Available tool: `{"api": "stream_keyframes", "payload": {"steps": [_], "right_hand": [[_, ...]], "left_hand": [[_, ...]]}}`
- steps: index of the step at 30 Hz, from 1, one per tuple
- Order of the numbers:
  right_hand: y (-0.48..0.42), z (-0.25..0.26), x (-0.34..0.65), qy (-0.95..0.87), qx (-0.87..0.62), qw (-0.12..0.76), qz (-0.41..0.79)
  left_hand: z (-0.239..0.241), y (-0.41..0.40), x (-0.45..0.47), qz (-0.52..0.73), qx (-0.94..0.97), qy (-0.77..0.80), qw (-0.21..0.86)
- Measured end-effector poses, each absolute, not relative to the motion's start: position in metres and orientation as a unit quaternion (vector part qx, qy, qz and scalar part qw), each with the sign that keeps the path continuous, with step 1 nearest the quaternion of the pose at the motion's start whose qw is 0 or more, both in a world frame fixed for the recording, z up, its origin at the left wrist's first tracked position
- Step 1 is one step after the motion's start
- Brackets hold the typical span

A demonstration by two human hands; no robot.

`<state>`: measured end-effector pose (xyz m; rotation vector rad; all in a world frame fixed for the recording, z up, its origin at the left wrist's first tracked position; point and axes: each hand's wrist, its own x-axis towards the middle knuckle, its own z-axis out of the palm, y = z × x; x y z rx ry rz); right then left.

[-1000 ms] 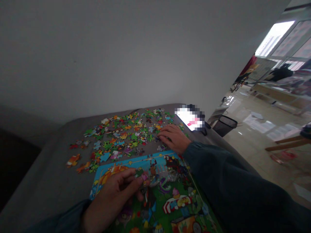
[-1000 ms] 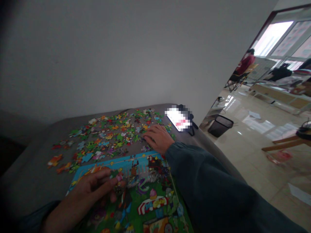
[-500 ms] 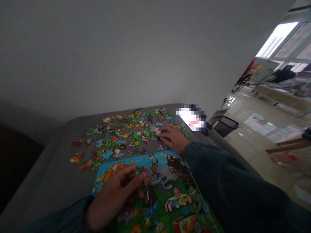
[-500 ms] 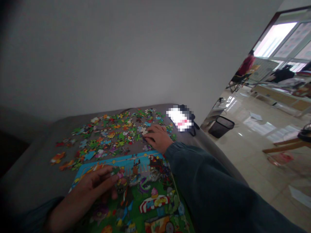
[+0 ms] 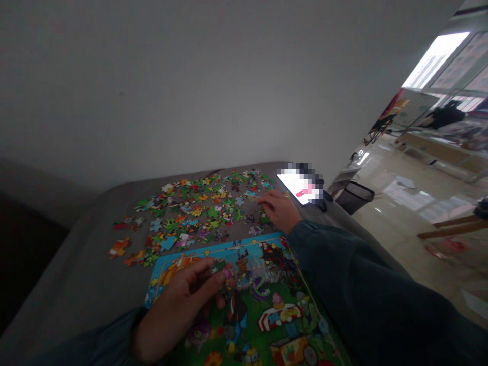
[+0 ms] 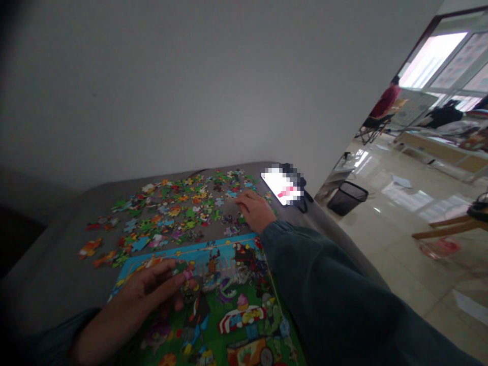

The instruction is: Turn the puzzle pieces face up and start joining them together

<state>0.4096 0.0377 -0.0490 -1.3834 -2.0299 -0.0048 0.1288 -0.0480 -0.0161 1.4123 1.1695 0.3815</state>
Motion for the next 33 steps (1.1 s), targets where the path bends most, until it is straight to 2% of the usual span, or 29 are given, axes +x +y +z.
{"api": "stream_keyframes", "payload": {"steps": [7, 11, 14, 17, 20, 22, 25, 28, 33], "right_hand": [[0.031, -0.042, 0.407, -0.831, -0.520, 0.185, -0.065], [0.026, -0.038, 0.407, -0.840, -0.511, 0.164, -0.083], [0.026, -0.033, 0.409, -0.831, -0.512, 0.209, -0.064], [0.021, -0.023, 0.407, -0.790, -0.519, 0.324, 0.027], [0.005, -0.008, 0.395, -0.728, -0.491, 0.415, 0.239], [-0.011, -0.001, 0.381, -0.679, -0.436, 0.421, 0.413], [-0.033, 0.000, 0.360, -0.620, -0.386, 0.406, 0.550], [-0.045, -0.005, 0.346, -0.588, -0.394, 0.382, 0.594], [-0.048, -0.011, 0.341, -0.561, -0.433, 0.381, 0.594]], "left_hand": [[-0.013, -0.049, 0.131, 0.178, 0.592, 0.512, 0.597], [-0.015, -0.049, 0.130, 0.186, 0.594, 0.509, 0.595], [-0.013, -0.049, 0.130, 0.189, 0.588, 0.506, 0.602], [-0.012, -0.049, 0.130, 0.204, 0.576, 0.496, 0.617], [-0.013, -0.047, 0.130, 0.223, 0.560, 0.486, 0.633], [-0.015, -0.045, 0.130, 0.222, 0.561, 0.478, 0.638], [-0.017, -0.044, 0.128, 0.211, 0.578, 0.468, 0.634], [-0.018, -0.044, 0.127, 0.196, 0.600, 0.468, 0.619], [-0.016, -0.045, 0.128, 0.173, 0.629, 0.478, 0.588]]}}
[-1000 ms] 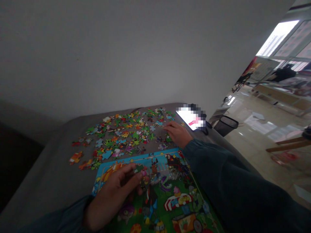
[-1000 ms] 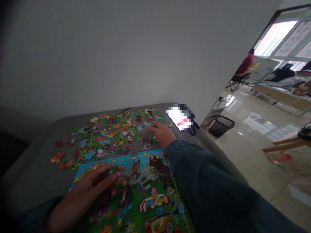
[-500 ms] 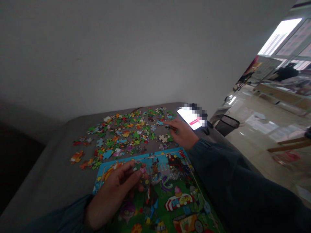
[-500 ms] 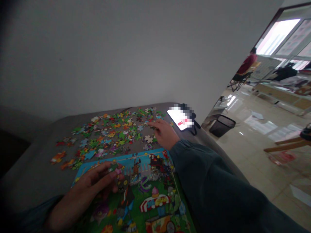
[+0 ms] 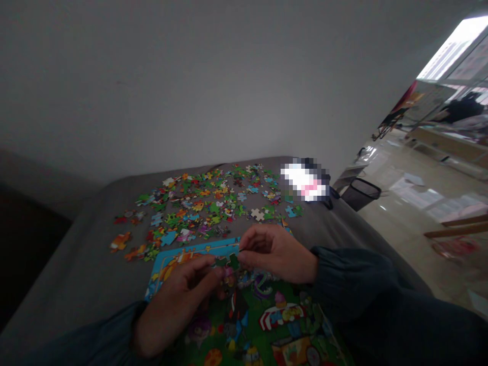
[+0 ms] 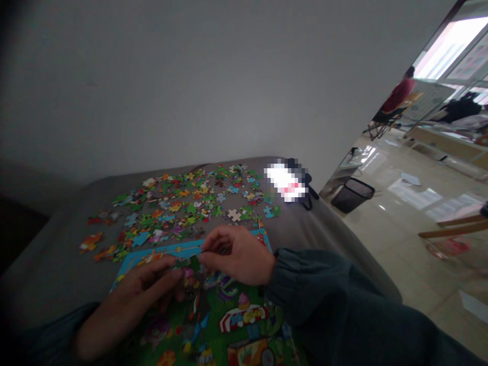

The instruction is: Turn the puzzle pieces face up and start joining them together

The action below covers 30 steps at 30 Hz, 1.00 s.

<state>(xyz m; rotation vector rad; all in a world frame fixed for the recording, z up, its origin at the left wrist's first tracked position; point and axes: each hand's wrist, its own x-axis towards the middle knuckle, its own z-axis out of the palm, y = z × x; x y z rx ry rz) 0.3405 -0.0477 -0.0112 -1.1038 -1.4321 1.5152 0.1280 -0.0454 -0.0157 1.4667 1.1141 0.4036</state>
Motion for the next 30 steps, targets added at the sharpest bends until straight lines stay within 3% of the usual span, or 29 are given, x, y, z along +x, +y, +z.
{"api": "stream_keyframes", "payload": {"steps": [15, 18, 24, 30], "right_hand": [[-0.052, -0.009, 0.340, -0.643, -0.452, 0.309, 0.536], [-0.054, -0.008, 0.341, -0.726, -0.417, 0.292, 0.462], [-0.066, -0.010, 0.336, -0.827, -0.340, 0.355, 0.275], [-0.055, 0.011, 0.355, -0.813, -0.344, 0.351, 0.311]], "left_hand": [[-0.013, -0.049, 0.131, 0.180, 0.682, 0.472, 0.528], [-0.016, -0.053, 0.128, 0.155, 0.735, 0.464, 0.470], [-0.020, -0.059, 0.126, 0.174, 0.836, 0.420, 0.308], [-0.017, -0.060, 0.124, 0.201, 0.861, 0.390, 0.258]]}}
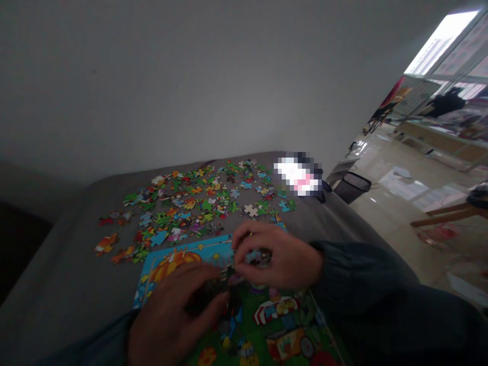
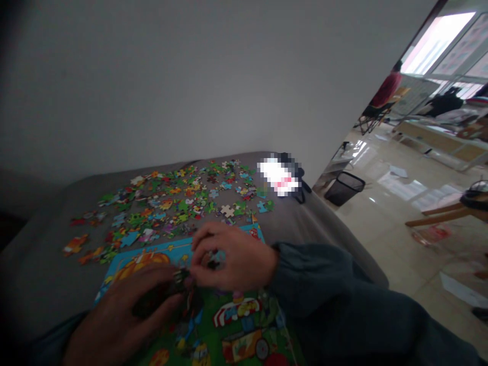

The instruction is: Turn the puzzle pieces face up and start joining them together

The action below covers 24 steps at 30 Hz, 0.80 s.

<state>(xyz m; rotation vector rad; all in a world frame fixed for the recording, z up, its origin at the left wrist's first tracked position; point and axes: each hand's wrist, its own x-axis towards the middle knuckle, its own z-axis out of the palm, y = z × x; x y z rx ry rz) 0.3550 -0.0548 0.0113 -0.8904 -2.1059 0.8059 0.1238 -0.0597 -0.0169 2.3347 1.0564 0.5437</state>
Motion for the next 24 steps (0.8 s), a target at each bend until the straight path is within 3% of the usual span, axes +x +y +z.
{"api": "stream_keyframes", "payload": {"steps": [6, 15, 24], "right_hand": [[-0.016, 0.030, 0.413, -0.826, -0.409, 0.244, 0.301], [-0.045, 0.017, 0.389, -0.890, -0.302, -0.016, 0.342], [-0.039, 0.018, 0.393, -0.819, -0.364, -0.040, 0.442]], "left_hand": [[-0.018, -0.055, 0.119, 0.258, 0.869, 0.360, 0.219], [-0.024, -0.051, 0.120, 0.239, 0.887, 0.322, 0.228], [-0.020, -0.050, 0.120, 0.242, 0.894, 0.291, 0.237]]}}
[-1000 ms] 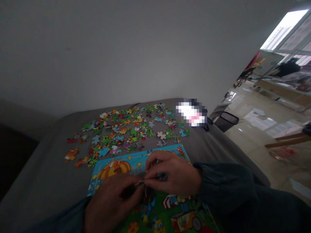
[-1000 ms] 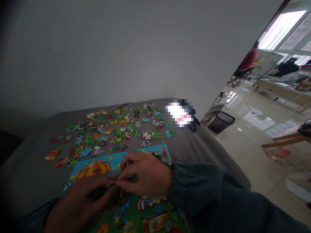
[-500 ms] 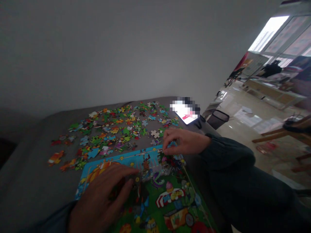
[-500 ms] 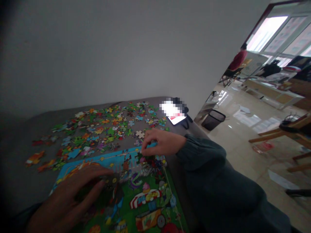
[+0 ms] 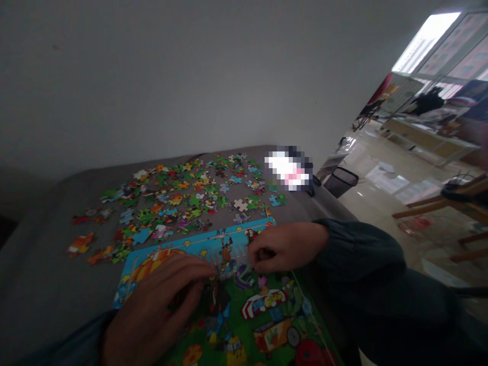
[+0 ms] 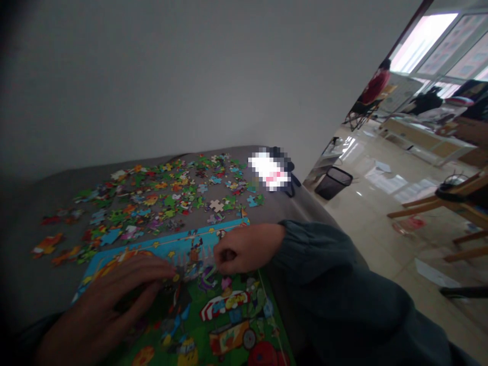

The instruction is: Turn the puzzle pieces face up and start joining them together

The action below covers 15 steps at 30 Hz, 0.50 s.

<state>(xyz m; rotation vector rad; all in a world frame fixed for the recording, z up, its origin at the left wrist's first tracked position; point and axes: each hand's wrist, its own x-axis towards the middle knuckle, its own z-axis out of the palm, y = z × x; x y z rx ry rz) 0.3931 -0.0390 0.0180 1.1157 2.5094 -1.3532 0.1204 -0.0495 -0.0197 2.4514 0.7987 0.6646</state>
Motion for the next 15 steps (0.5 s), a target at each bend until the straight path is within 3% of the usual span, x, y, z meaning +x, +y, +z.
{"api": "stream_keyframes", "payload": {"steps": [8, 15], "right_hand": [[-0.027, 0.015, 0.407, 0.750, 0.362, 0.025, -0.553], [-0.026, 0.014, 0.411, 0.731, 0.367, 0.007, -0.575]], "left_hand": [[-0.023, -0.050, 0.120, 0.231, 0.894, 0.293, 0.249], [-0.021, -0.049, 0.119, 0.224, 0.895, 0.298, 0.245]]}}
